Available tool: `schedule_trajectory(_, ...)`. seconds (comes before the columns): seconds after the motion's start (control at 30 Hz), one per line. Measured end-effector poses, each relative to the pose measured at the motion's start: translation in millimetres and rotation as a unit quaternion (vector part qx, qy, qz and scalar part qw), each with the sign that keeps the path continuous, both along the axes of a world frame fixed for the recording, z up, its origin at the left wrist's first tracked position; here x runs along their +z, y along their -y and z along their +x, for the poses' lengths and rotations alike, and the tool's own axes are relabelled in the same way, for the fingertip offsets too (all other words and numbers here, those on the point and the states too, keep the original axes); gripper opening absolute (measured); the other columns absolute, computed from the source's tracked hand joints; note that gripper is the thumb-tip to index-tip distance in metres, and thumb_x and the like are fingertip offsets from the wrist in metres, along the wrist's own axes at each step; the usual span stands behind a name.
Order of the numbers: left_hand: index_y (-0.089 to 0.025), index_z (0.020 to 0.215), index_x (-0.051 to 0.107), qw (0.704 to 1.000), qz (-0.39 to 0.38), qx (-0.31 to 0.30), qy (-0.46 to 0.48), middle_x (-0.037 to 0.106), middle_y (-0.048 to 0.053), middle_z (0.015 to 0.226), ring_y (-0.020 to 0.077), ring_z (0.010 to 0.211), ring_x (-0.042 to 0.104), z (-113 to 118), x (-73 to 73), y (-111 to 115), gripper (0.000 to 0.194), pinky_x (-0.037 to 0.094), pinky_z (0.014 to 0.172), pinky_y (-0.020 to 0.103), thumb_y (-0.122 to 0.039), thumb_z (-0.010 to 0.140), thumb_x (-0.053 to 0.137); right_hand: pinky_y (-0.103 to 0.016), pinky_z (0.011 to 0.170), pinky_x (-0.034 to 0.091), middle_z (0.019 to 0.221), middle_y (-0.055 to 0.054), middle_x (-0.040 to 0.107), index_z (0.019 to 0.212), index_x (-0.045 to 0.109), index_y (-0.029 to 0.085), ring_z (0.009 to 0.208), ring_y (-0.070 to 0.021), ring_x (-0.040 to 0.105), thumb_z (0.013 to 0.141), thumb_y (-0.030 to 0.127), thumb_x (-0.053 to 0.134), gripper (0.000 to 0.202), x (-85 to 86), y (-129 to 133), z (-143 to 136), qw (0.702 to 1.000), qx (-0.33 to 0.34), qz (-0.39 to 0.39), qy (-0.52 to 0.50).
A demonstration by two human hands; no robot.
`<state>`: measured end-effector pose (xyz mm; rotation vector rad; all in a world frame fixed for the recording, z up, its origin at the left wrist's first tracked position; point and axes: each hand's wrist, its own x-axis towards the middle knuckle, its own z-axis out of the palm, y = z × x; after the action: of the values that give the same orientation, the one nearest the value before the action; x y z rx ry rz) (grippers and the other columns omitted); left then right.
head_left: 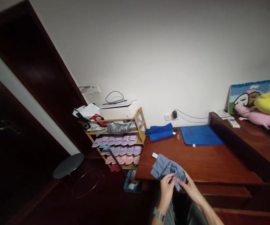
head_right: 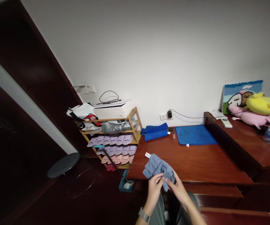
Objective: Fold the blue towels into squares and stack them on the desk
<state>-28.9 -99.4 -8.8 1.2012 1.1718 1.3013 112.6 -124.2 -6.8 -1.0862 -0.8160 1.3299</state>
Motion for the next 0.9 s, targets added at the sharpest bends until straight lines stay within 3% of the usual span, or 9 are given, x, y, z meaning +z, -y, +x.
schedule_trajectory(0.1,-0.017,0.094,0.081,1.000,0.002,-0.010,0.019,0.081,0.017,0.104,0.0353,0.102,0.076,-3,13.4,-3,0.042,0.059,0.098,0.048,-0.053,0.072,0.084,-0.047,0.094,0.060,0.137,-0.011,0.069,0.147,0.055,0.028,0.118,-0.0332,0.068,0.060,0.063,0.089,0.099,7.4,2,1,1.000,-0.015,0.005,-0.008)
schedule_trajectory(0.23,-0.017,0.090,0.082,0.999,-0.004,-0.043,0.032,0.081,0.017,0.103,0.0350,0.104,0.074,0,31.2,2,0.046,0.057,0.098,0.047,-0.058,0.070,0.086,-0.044,0.101,0.057,0.131,-0.010,0.072,0.154,0.046,0.028,0.113,-0.0289,0.070,0.064,0.056,0.090,0.104,19.7,10,-2,0.999,0.001,0.047,0.001)
schedule_trajectory(0.43,-0.016,0.089,0.078,0.989,-0.045,-0.104,0.091,0.077,0.010,0.091,0.0277,0.089,0.074,0,51.0,9,0.047,0.061,0.084,0.040,-0.059,0.072,0.086,-0.040,0.087,0.061,0.118,-0.010,0.076,0.148,0.053,0.025,0.096,-0.0262,0.073,0.070,0.055,0.086,0.090,33.2,10,8,0.993,-0.013,0.100,0.053)
schedule_trajectory(0.53,-0.017,0.087,0.076,0.998,0.021,-0.062,0.022,0.076,0.008,0.086,0.0254,0.086,0.073,-19,65.2,-4,0.048,0.060,0.083,0.037,-0.064,0.077,0.079,-0.037,0.080,0.061,0.104,-0.008,0.079,0.140,0.059,0.024,0.089,-0.0257,0.075,0.076,0.056,0.078,0.075,38.4,8,39,0.980,-0.054,0.118,0.153)
schedule_trajectory(0.6,-0.018,0.091,0.075,0.996,0.077,0.029,-0.024,0.077,0.009,0.091,0.0268,0.090,0.073,-45,78.9,-22,0.054,0.059,0.086,0.038,-0.070,0.077,0.075,-0.036,0.081,0.060,0.099,-0.007,0.080,0.129,0.067,0.024,0.086,-0.0251,0.075,0.079,0.057,0.072,0.060,42.4,10,70,0.950,-0.127,0.123,0.258)
schedule_trajectory(0.73,-0.019,0.101,0.071,0.959,0.146,0.229,-0.081,0.076,0.014,0.107,0.0310,0.106,0.071,-121,113.3,-59,0.068,0.056,0.095,0.044,-0.081,0.074,0.067,-0.036,0.083,0.058,0.107,-0.009,0.080,0.108,0.077,0.024,0.089,-0.0265,0.075,0.086,0.063,0.056,0.049,52.2,27,139,0.847,-0.315,0.125,0.409)
schedule_trajectory(0.8,-0.019,0.104,0.070,0.938,0.166,0.281,-0.114,0.076,0.014,0.111,0.0307,0.107,0.071,-159,130.5,-67,0.067,0.056,0.095,0.043,-0.080,0.078,0.062,-0.037,0.080,0.057,0.106,-0.012,0.080,0.108,0.078,0.022,0.087,-0.0281,0.075,0.089,0.066,0.051,0.055,57.9,38,167,0.791,-0.401,0.112,0.448)
schedule_trajectory(0.9,-0.020,0.105,0.072,0.916,0.181,0.290,-0.211,0.078,0.012,0.108,0.0304,0.102,0.073,-201,152.4,-66,0.058,0.057,0.092,0.042,-0.073,0.083,0.060,-0.040,0.077,0.055,0.105,-0.012,0.080,0.113,0.077,0.021,0.083,-0.0293,0.074,0.092,0.070,0.044,0.063,68.0,55,193,0.736,-0.468,0.089,0.482)
